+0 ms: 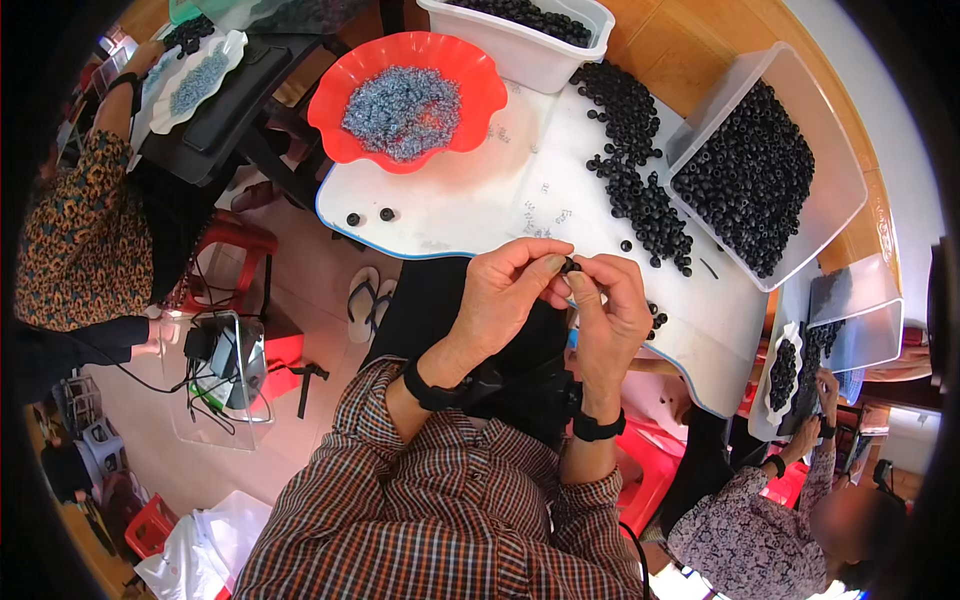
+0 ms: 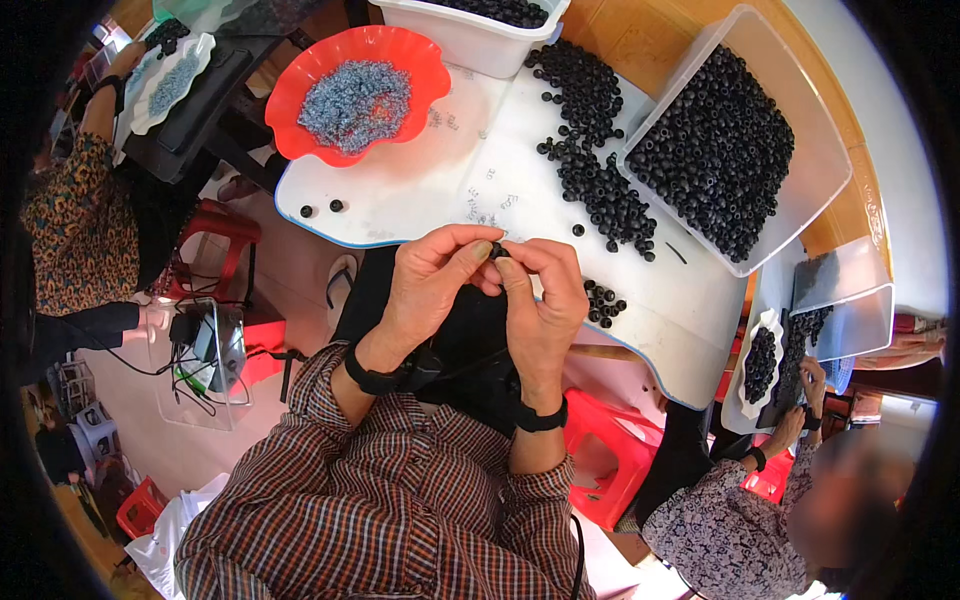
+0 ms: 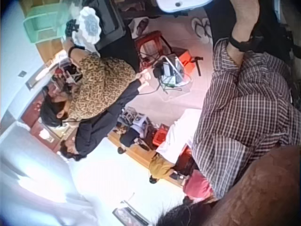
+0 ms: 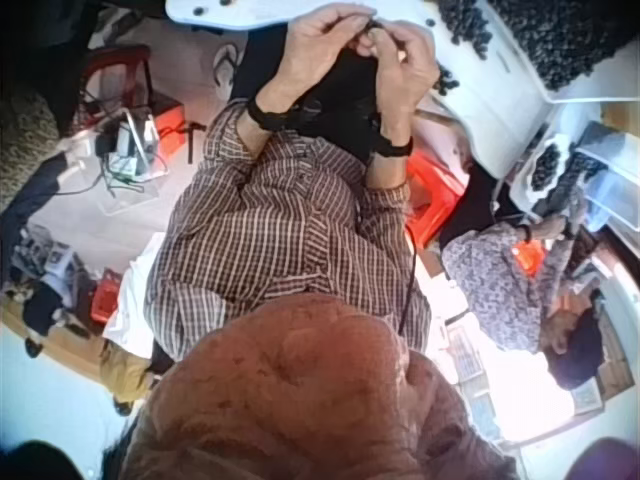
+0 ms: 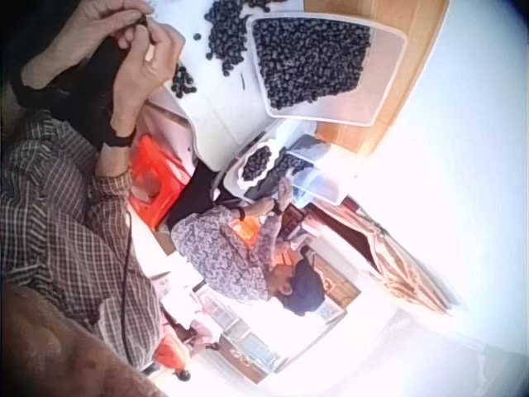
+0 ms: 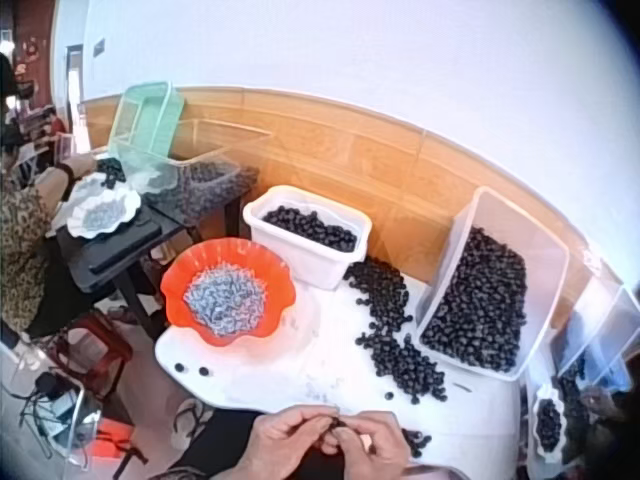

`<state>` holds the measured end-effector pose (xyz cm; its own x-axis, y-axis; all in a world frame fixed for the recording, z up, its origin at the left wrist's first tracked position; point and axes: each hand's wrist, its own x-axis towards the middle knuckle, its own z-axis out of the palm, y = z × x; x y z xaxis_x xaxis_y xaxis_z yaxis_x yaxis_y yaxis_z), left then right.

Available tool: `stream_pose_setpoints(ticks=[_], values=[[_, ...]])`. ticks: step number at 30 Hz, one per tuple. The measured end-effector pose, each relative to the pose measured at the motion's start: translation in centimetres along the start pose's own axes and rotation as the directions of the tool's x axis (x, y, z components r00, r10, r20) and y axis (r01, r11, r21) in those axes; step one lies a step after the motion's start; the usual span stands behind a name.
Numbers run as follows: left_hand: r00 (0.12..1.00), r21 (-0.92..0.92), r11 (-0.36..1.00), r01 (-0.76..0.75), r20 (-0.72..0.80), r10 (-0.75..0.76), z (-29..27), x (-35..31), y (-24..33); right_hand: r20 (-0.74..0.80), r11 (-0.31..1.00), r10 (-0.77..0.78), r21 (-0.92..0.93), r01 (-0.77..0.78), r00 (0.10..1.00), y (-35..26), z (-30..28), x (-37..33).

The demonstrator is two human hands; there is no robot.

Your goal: Sorting and inspecting small black spherical components on a white work table.

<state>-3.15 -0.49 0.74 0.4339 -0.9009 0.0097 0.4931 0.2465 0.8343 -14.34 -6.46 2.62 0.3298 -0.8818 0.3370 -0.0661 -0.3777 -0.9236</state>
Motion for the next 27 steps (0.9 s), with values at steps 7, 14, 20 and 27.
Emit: stream_pose_setpoints(ticks=[7,14,20,27], values=[[0.999,0.073,0.996,0.045,-0.017,-0.044,0.0,0.0,0.0,0.101,0.981,-0.058,-0.176,0.076,0.993,-0.5,0.0,0.1],[0.979,0.015,0.98,0.201,-0.026,-0.2,-0.4,0.2,-0.1,0.119,0.957,-0.075,-0.271,0.105,0.99,0.0,0.3,-0.6],[0.967,-0.119,0.96,0.252,-0.011,-0.255,-0.6,0.3,-0.7,0.099,0.964,-0.059,-0.253,0.083,0.993,-0.1,0.4,-0.7],[0.976,-0.169,0.962,0.215,0.018,-0.215,-1.0,0.4,-1.1,0.044,0.985,-0.072,-0.157,0.078,0.996,-0.5,0.7,-0.8]])
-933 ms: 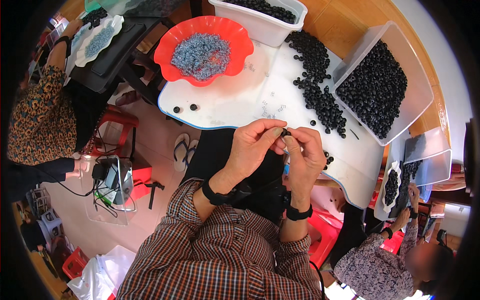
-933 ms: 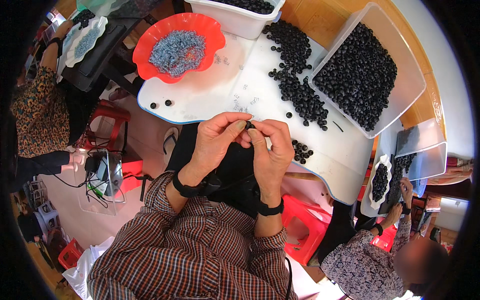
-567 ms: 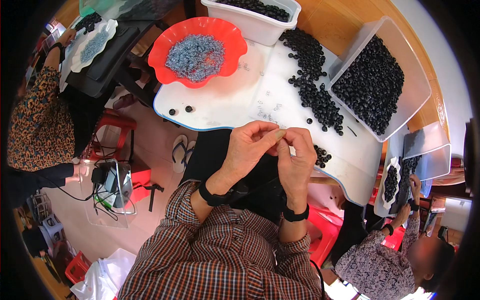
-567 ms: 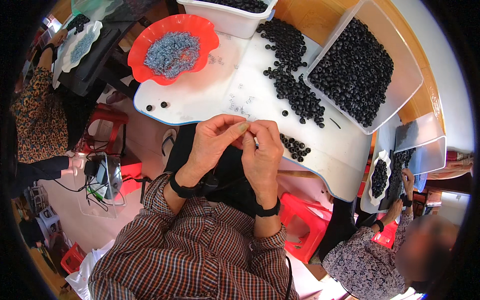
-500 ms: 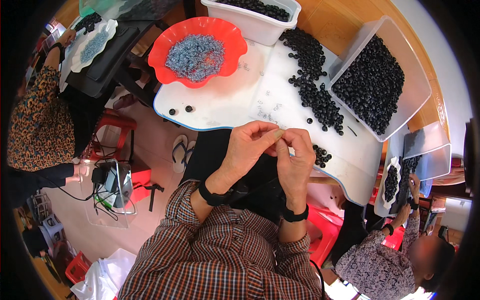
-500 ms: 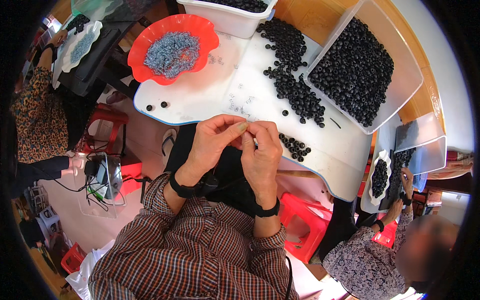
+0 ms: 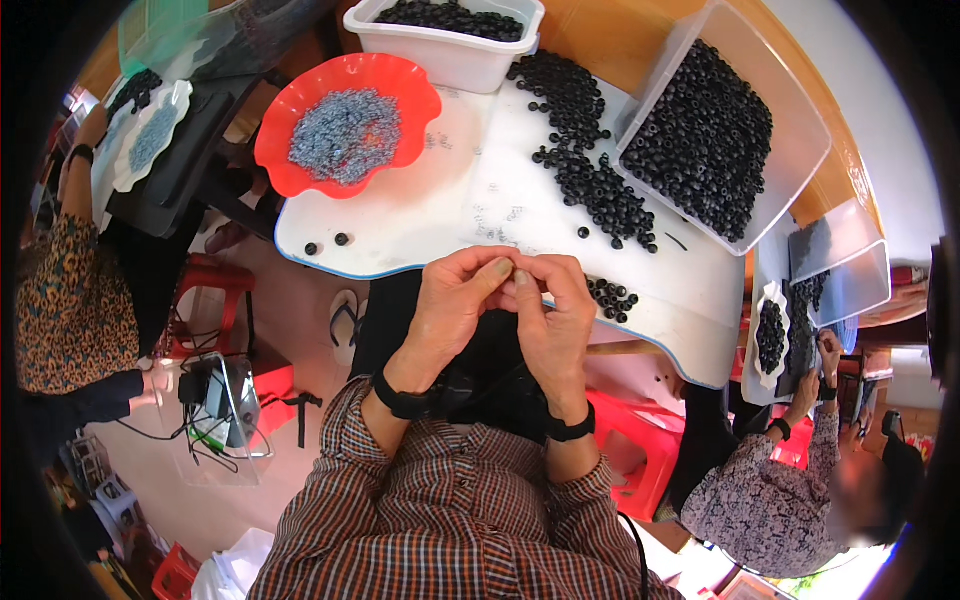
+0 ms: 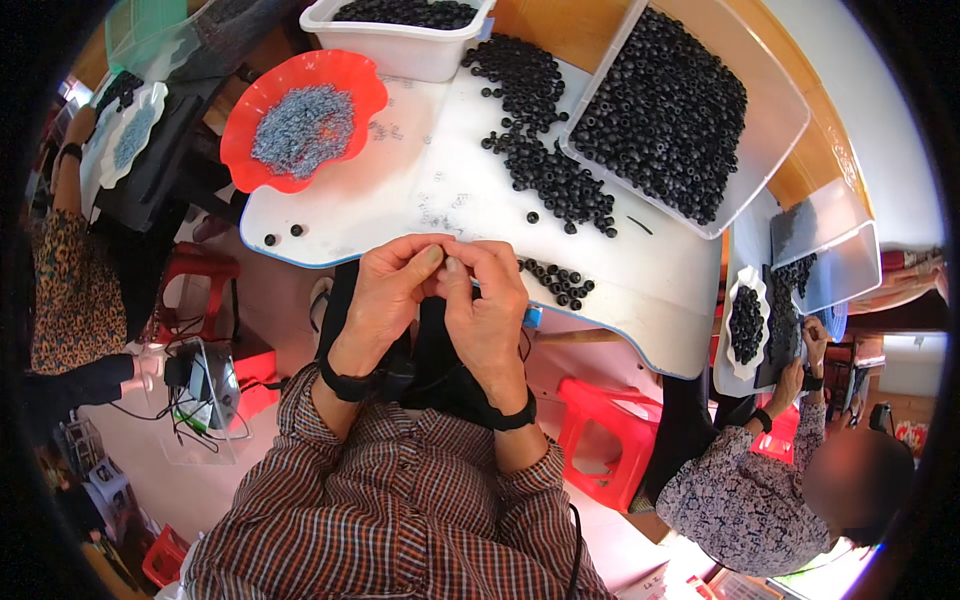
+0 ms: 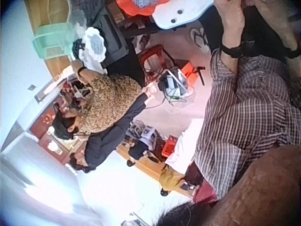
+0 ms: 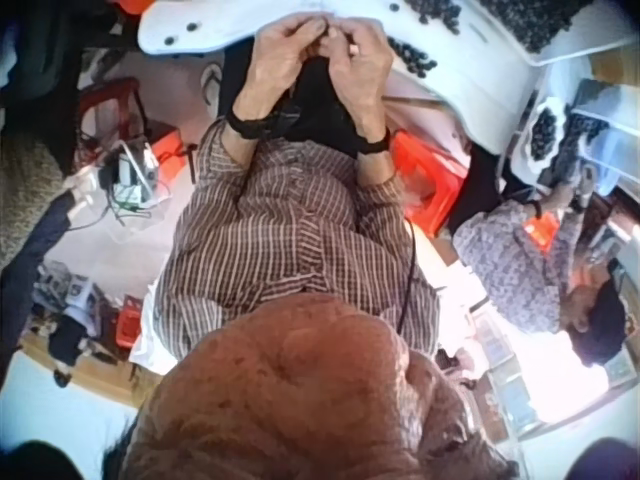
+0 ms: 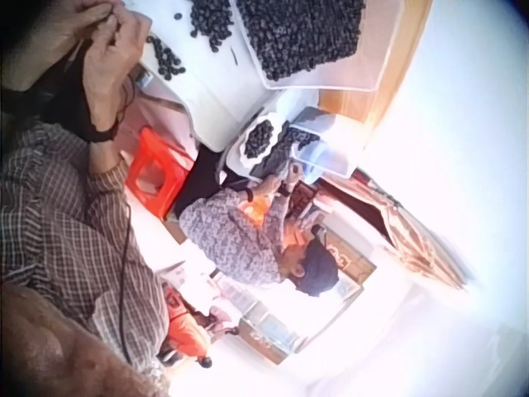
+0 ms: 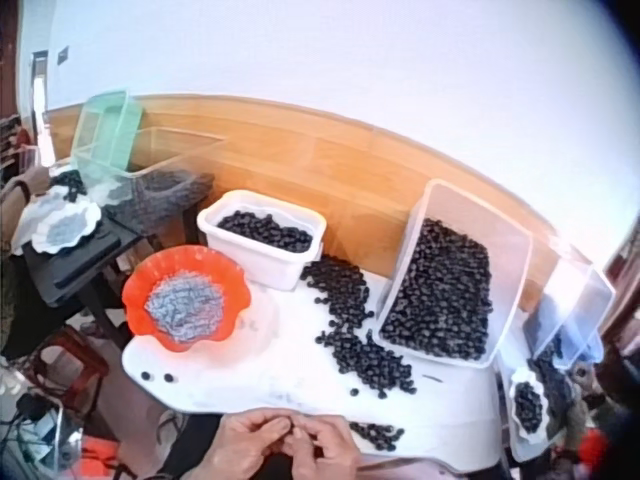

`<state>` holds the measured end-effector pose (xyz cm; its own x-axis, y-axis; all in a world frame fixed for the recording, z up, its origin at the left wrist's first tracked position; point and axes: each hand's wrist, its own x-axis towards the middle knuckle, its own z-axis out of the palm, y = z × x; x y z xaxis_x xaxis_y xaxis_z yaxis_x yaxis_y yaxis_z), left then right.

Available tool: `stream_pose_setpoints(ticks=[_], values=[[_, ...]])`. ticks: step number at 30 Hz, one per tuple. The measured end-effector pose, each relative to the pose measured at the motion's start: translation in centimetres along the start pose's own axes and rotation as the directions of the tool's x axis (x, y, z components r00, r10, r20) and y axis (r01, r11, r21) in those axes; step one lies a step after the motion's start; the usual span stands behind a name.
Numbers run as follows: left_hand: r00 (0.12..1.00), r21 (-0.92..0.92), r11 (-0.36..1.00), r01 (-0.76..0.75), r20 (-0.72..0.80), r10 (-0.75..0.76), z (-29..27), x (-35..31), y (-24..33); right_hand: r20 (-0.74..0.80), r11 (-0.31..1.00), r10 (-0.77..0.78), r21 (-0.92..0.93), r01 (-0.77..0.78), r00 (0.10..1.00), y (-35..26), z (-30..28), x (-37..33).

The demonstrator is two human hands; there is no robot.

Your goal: Sorting and inspecting small black spherical components on a white work table.

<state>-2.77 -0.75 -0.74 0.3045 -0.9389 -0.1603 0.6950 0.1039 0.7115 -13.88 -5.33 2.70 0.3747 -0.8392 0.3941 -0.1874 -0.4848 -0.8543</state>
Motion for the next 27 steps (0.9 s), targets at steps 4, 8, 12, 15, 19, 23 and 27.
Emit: stream_pose_setpoints(ticks=[4,8,12,15,19,23,27], values=[[0.999,-0.085,0.996,-0.037,0.032,0.04,-0.5,0.2,-0.3,-0.044,0.993,0.051,0.11,-0.046,0.998,0.1,0.0,-0.3],[0.996,-0.145,0.989,-0.023,0.087,0.036,-0.5,0.1,0.2,-0.095,0.994,0.049,0.105,-0.039,0.994,0.1,-0.2,-0.2],[0.987,-0.219,0.976,0.008,0.159,0.028,0.1,0.0,0.6,-0.114,0.984,0.07,0.17,-0.05,0.991,0.9,-0.4,-0.5],[0.982,-0.24,0.97,0.02,0.189,0.026,0.0,-0.1,0.7,-0.108,0.97,0.132,0.219,-0.106,0.985,0.7,-0.2,-0.7],[0.982,-0.233,0.972,0.006,0.186,0.039,0.1,-0.3,0.9,-0.097,0.961,0.161,0.242,-0.134,0.982,0.2,0.2,-0.7],[0.98,-0.236,0.972,-0.015,0.191,0.061,-0.3,-0.3,0.1,-0.016,0.944,0.155,0.298,-0.144,0.988,-0.1,0.7,-1.0],[0.991,-0.2,0.98,0.018,0.137,0.01,0.8,-0.7,0.2,0.101,0.922,0.265,0.264,-0.283,0.959,-1.5,0.8,-0.7]])
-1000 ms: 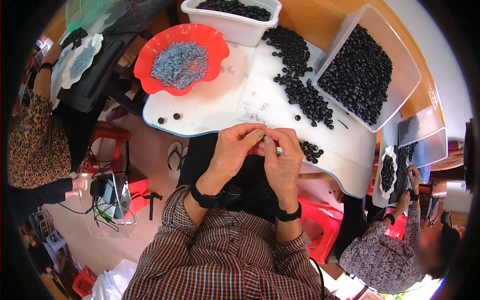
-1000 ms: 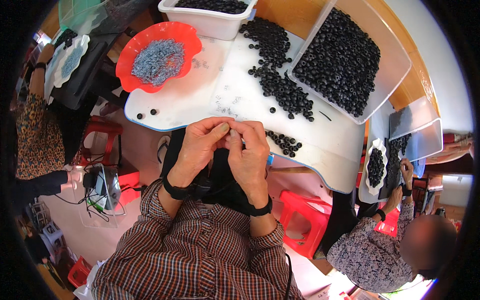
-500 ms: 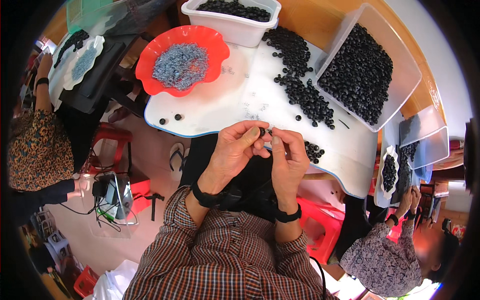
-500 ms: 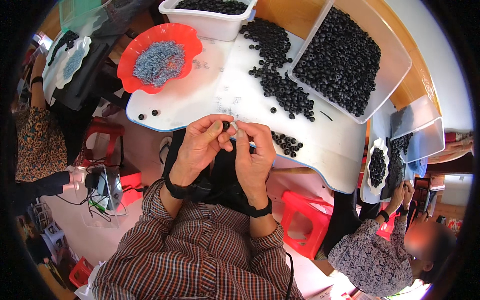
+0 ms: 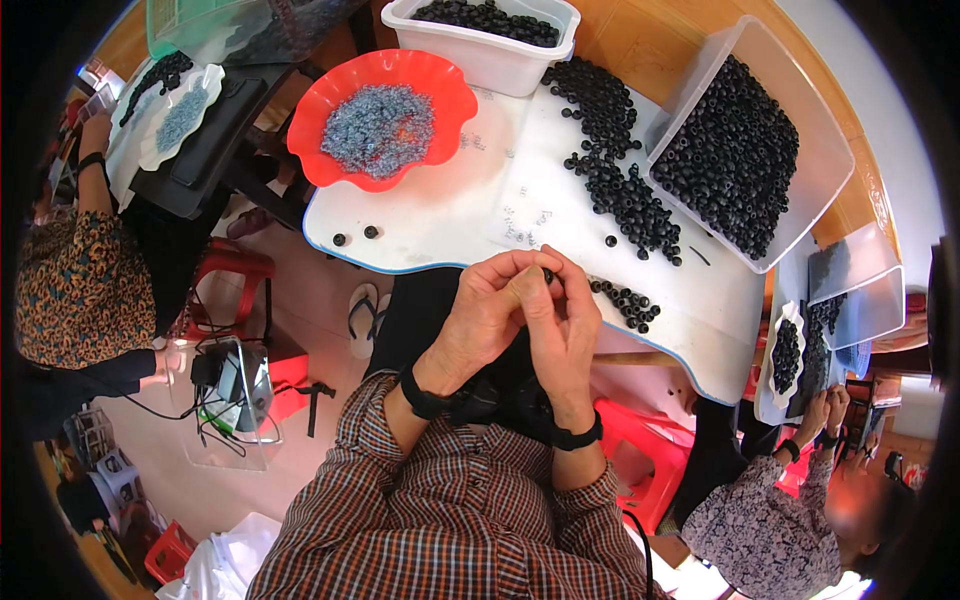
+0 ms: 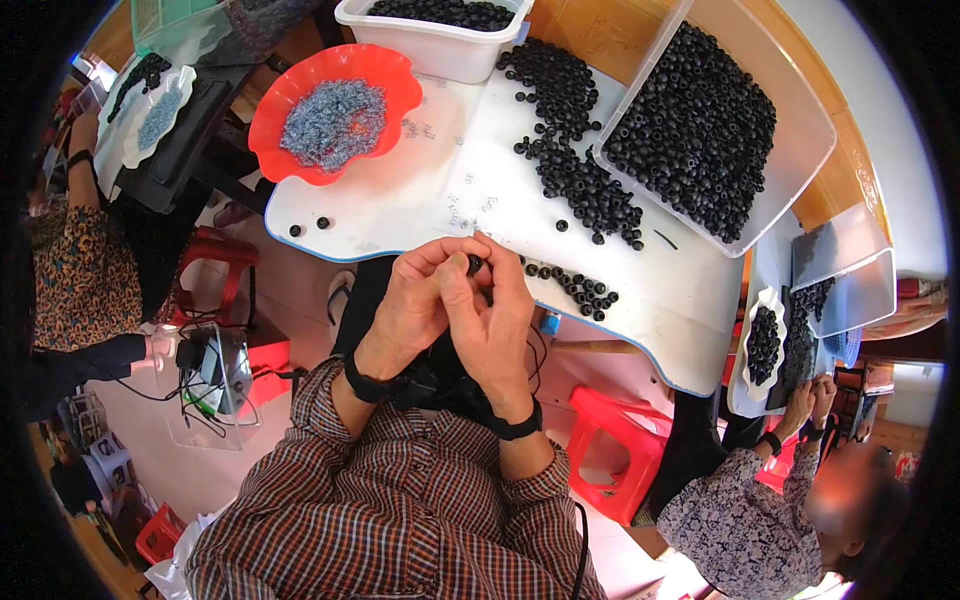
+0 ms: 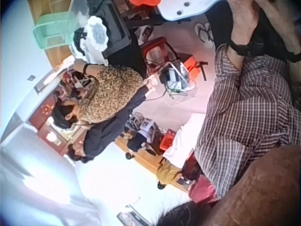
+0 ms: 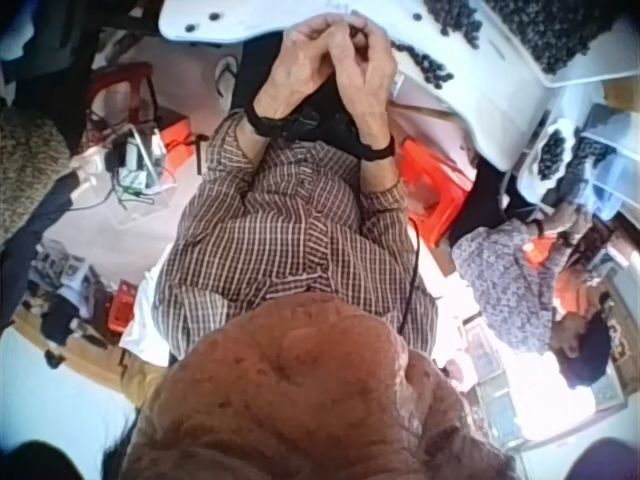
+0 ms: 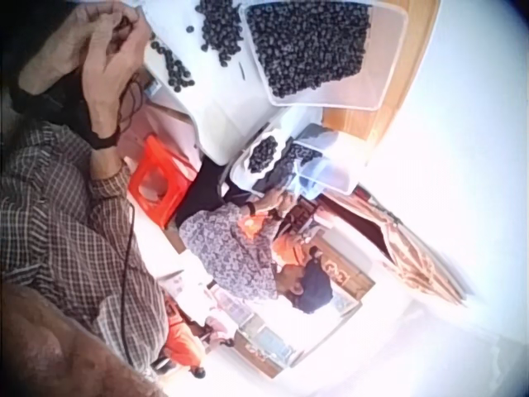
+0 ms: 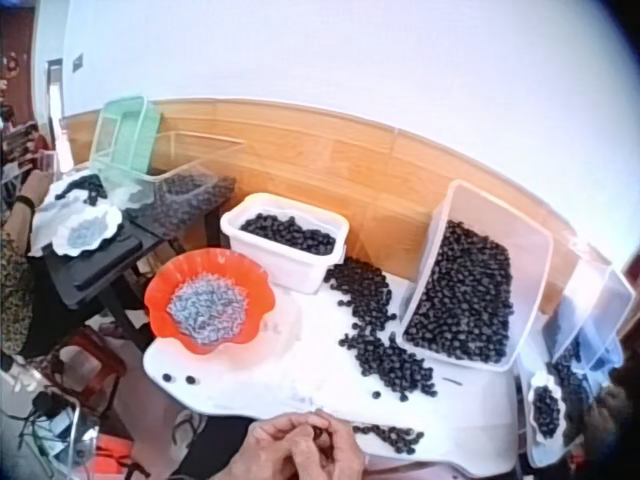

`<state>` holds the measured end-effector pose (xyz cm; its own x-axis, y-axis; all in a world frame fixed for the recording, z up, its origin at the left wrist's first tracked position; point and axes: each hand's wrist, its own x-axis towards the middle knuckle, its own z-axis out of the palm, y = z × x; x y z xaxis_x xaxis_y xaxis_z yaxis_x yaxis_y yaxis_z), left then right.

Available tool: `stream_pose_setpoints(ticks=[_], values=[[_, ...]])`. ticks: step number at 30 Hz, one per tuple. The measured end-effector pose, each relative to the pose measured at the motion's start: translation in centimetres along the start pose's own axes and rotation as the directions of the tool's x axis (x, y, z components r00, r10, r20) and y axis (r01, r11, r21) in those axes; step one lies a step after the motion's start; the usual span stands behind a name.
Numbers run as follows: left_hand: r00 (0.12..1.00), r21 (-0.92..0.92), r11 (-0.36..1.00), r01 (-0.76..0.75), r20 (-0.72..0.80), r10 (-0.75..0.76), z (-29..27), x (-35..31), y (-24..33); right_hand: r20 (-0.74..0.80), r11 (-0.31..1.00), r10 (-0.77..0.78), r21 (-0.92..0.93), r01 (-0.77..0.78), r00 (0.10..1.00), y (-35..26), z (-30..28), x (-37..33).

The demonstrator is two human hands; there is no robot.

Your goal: Sorting and inspecting small black spherical components on a white work table.

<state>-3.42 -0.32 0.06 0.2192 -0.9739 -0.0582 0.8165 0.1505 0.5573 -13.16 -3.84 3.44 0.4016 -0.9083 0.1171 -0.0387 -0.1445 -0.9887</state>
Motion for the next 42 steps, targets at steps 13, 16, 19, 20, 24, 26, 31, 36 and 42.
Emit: stream_pose_setpoints(ticks=[13,16,19,20,24,26,31,36,42], values=[[0.99,-0.03,0.998,-0.052,0.131,0.056,-0.1,0.2,0.8,-0.02,0.99,-0.138,0.033,0.138,0.99,0.6,1.0,0.1],[0.979,-0.159,0.986,-0.045,0.188,0.075,0.2,0.3,1.0,0.015,0.994,-0.094,0.062,0.093,0.995,-0.1,1.0,-0.1],[0.99,-0.144,0.989,-0.028,0.133,0.048,0.5,0.3,1.3,0.013,0.99,-0.139,0.035,0.138,0.99,0.1,1.0,0.2],[0.989,-0.141,0.989,-0.035,0.139,0.055,0.5,0.3,1.4,0.014,0.988,-0.148,0.037,0.148,0.989,0.2,0.8,0.3],[1.0,-0.029,1.0,0.002,0.021,-0.002,0.7,1.4,2.3,0.061,0.989,-0.096,-0.105,0.102,0.993,0.1,0.1,0.5],[0.998,0.08,0.997,0.012,-0.068,-0.006,1.2,2.2,3.1,-0.001,0.988,-0.155,0.005,0.155,0.988,1.3,-0.2,0.6],[0.981,0.312,0.949,-0.05,-0.164,0.106,1.6,8.1,6.8,-0.107,0.984,-0.148,-0.112,0.136,0.983,1.7,-2.1,1.0],[0.942,0.437,0.88,-0.187,-0.176,0.287,2.6,16.0,11.6,-0.142,0.99,-0.098,-0.118,0.081,0.985,3.4,-3.3,0.7],[0.905,0.336,0.893,-0.299,-0.197,0.377,2.1,23.2,14.9,-0.227,0.983,-0.066,-0.183,0.024,0.972,5.1,-5.4,0.8]])
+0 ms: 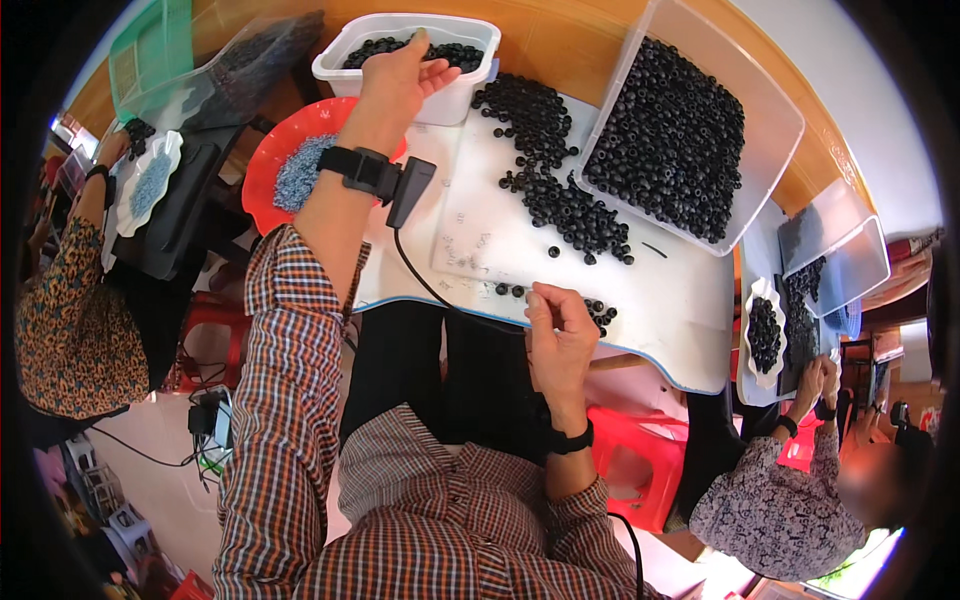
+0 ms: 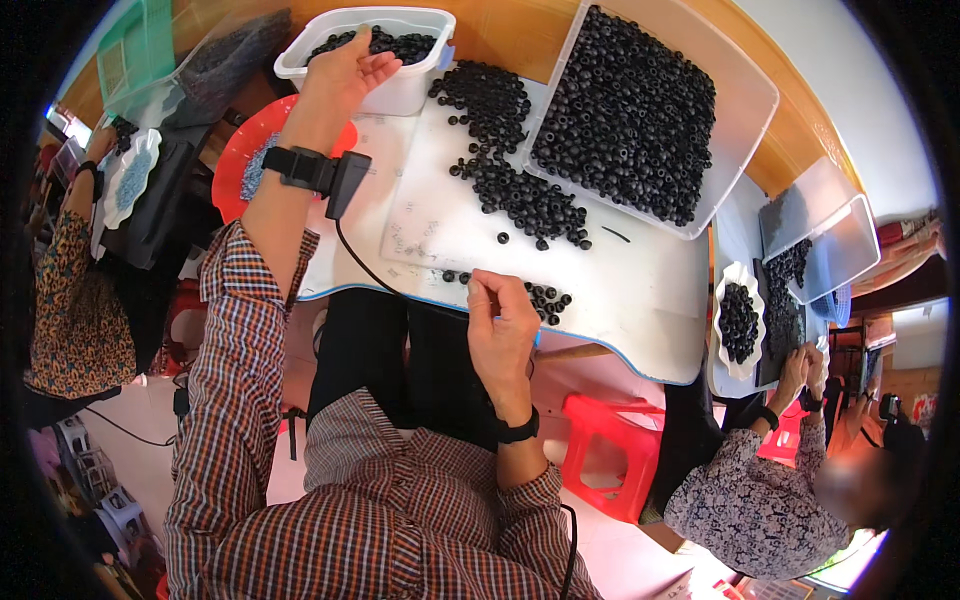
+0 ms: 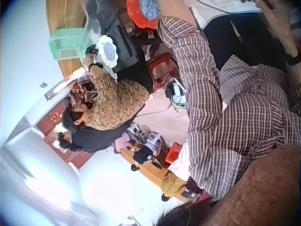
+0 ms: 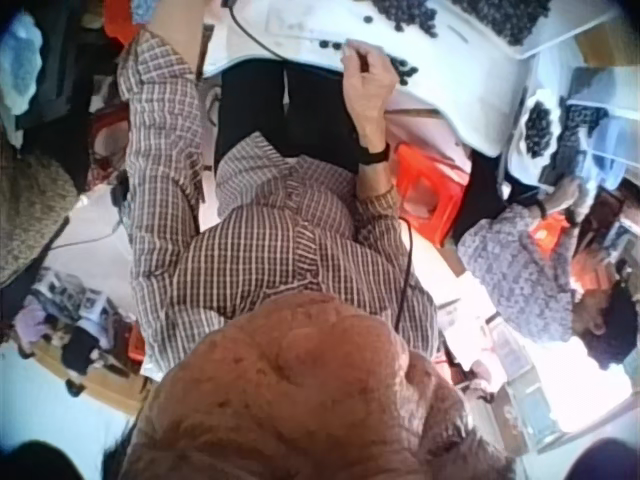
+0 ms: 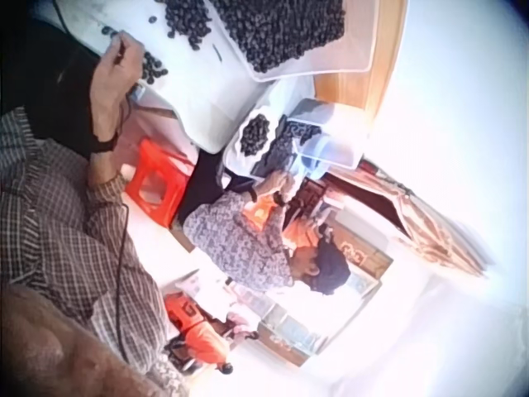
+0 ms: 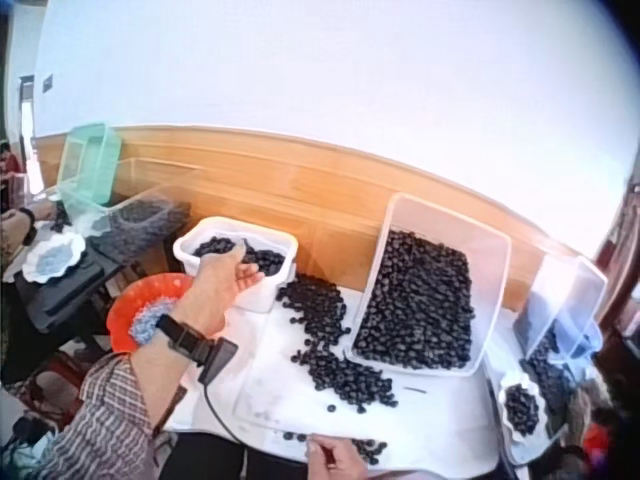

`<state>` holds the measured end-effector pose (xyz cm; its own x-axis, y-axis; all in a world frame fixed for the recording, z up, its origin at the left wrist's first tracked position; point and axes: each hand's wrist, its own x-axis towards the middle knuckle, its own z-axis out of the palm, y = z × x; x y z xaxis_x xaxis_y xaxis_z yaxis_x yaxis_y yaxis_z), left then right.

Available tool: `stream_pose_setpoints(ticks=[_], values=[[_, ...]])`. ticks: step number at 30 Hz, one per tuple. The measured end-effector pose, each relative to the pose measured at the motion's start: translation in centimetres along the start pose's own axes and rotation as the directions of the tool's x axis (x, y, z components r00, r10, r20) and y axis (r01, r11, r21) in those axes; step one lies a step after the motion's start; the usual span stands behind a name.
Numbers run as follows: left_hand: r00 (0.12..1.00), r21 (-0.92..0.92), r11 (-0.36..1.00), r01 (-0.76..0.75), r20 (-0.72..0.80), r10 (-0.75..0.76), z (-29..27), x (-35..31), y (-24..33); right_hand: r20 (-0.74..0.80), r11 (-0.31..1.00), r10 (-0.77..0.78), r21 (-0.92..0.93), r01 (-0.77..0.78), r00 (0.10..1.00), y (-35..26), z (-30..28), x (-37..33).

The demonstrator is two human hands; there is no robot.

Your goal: Sorting and inspecting small black spherical components on a white work table.

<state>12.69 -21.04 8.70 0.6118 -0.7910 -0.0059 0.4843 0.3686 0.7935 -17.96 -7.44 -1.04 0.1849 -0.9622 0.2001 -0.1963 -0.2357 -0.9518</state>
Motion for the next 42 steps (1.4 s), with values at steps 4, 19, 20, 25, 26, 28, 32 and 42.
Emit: stream_pose_setpoints(ticks=[4,19,20,25,26,28,32,42], values=[[0.998,-0.032,0.999,0.023,0.052,-0.022,-1.8,0.7,-0.8,-0.164,0.976,-0.125,-0.198,0.092,0.978,0.2,-2.1,1.6],[0.957,0.176,0.945,0.274,0.051,-0.287,-3.9,-19.3,-5.3,-0.168,0.73,-0.2,-0.682,0.033,0.965,2.7,-3.5,5.6],[0.957,0.176,0.946,0.273,0.047,-0.285,-3.9,-20.1,-5.6,-0.164,0.718,-0.204,-0.695,0.034,0.965,2.7,-3.3,5.7],[0.948,0.25,0.923,0.292,0.055,-0.315,-3.4,-23.3,-7.7,-0.151,0.725,-0.235,-0.685,0.07,0.96,2.8,-3.1,5.7],[0.949,0.282,0.918,0.278,0.07,-0.308,-3.2,-23.8,-8.1,-0.14,0.769,-0.231,-0.633,0.092,0.963,2.5,-2.9,5.5],[0.944,0.317,0.911,0.264,0.11,-0.312,-2.9,-24.5,-8.8,-0.125,0.809,-0.225,-0.576,0.114,0.966,1.4,-2.7,4.7],[0.949,0.369,0.907,0.203,0.155,-0.276,-2.6,-25.4,-9.7,0.057,0.94,-0.195,-0.274,0.203,0.979,-0.7,-1.3,2.3],[0.925,0.254,0.921,0.296,0.165,-0.343,-5.2,-25.7,-8.8,0.193,0.962,-0.238,-0.092,0.259,0.952,-2.0,0.6,0.1]])
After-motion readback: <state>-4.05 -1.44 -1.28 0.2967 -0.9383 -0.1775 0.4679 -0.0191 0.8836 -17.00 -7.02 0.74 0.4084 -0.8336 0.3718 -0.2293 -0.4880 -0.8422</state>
